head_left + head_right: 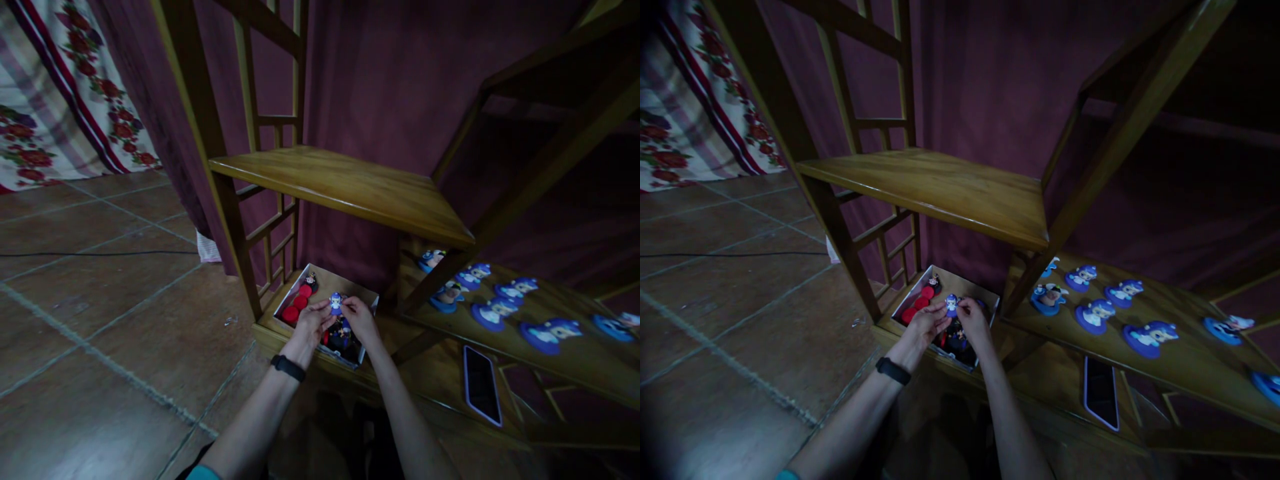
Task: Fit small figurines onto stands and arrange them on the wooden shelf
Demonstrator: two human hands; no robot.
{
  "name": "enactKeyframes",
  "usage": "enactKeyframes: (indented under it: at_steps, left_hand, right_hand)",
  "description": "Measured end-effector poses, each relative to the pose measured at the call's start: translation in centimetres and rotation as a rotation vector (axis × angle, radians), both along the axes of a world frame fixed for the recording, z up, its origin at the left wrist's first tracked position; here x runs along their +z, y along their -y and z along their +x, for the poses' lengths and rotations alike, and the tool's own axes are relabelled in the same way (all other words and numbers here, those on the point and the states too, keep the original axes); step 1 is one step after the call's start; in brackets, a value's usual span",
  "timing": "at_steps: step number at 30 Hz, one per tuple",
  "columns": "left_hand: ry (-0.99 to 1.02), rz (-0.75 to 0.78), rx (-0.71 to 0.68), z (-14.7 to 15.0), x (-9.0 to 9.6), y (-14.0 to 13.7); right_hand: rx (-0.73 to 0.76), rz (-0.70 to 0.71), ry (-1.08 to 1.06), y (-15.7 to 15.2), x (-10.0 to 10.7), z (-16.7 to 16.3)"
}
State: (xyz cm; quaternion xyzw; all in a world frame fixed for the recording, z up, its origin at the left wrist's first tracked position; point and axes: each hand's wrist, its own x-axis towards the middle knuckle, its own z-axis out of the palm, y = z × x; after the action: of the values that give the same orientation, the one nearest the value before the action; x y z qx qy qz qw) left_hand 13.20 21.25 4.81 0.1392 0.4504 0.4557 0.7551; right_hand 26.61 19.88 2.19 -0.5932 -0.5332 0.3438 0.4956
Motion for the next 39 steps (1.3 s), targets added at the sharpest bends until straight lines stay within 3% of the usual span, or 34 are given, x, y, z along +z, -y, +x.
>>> enactKeyframes:
  at_steps: [22, 32, 39]
  left_hand:
    - [0.036, 0.020, -0.077, -0.3, 0.3, -0.1]
    - [0.081, 0.102, -0.066, -0.5, -0.1, -0.2]
    - [0.028, 0.059, -0.065, -0.6, -0.1, -0.3]
  right_hand:
    - [0.074, -0.009, -0.061, 0.7, 1.5, -0.4]
    - [0.071, 0.087, 0.102, 0.5, 1.4, -0.5]
    - [0.046, 0.071, 0.149, 0.7, 1.2, -0.9]
